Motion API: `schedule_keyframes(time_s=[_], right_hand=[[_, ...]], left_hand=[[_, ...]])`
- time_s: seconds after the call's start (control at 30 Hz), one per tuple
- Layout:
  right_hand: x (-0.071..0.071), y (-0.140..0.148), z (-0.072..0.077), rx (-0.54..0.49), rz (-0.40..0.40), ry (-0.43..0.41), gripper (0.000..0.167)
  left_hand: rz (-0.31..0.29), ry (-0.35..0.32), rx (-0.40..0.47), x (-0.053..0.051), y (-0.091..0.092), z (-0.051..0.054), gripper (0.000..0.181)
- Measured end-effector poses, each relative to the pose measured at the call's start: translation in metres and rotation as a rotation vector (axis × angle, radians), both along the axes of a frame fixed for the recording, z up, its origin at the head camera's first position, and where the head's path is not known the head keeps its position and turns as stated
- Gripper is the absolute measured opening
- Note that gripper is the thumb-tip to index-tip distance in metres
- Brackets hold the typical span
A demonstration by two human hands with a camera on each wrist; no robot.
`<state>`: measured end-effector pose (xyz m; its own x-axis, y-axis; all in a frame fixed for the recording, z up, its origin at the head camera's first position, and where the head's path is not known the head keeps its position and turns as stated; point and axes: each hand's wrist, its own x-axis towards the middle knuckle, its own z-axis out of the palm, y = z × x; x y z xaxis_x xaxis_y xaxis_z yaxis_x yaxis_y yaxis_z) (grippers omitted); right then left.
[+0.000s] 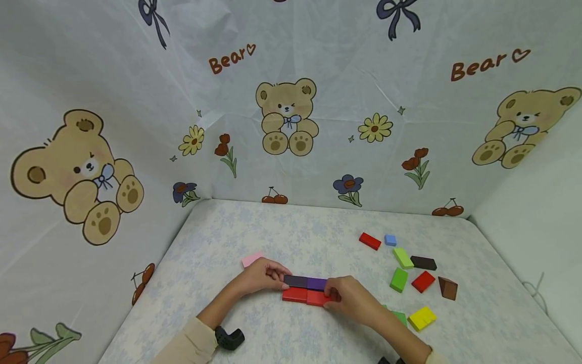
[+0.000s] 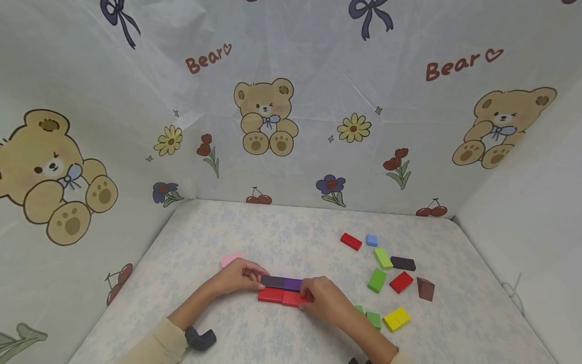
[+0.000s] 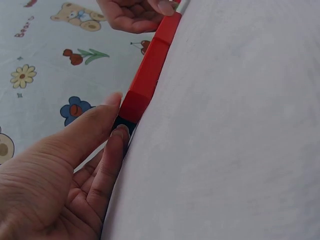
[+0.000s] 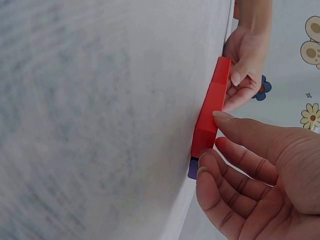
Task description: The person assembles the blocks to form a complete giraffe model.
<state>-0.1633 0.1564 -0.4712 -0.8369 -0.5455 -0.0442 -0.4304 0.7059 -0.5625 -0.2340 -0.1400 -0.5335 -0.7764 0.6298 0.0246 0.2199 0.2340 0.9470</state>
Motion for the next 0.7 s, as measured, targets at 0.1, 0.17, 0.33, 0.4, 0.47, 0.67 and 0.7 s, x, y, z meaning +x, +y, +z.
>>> schedule_keyframes(time_s=[0.1,0.17,0.33,0.4,0.47,0.67,0.7], right_hand=[[-0.0007,-0.0005,-0.0008,0.010,-0.003,0.004,0.019],[-0.0010,-0.0007,-0.0010,0.018,-0.004,0.005,0.019],[-0.0013,-0.0009,-0.0012,0.024,-0.007,0.005,0.019],[-0.0014,-0.0009,-0.0012,0.023,-0.009,0.004,0.019],[-0.0015,-0.0009,-0.0012,0.023,-0.010,0.003,0.019],[-0.0015,-0.0012,-0.0012,0.026,-0.015,0.008,0.018],[-0.0015,-0.0012,-0.0015,0.027,-0.017,0.009,0.018]], left_hand=[[0.004,-0.006,0.002,0.0005,0.0003,0.0007,0.031],[0.005,-0.009,0.003,0.0011,0.0003,0.0016,0.031],[0.003,-0.008,0.004,0.0019,0.0005,0.0021,0.031],[0.003,-0.006,0.006,0.0020,0.0006,0.0018,0.030],[0.004,-0.004,0.007,0.0020,0.0007,0.0014,0.030],[0.008,-0.005,0.007,0.0018,0.0007,0.0015,0.029],[0.008,-0.005,0.007,0.0020,0.0006,0.0019,0.029]])
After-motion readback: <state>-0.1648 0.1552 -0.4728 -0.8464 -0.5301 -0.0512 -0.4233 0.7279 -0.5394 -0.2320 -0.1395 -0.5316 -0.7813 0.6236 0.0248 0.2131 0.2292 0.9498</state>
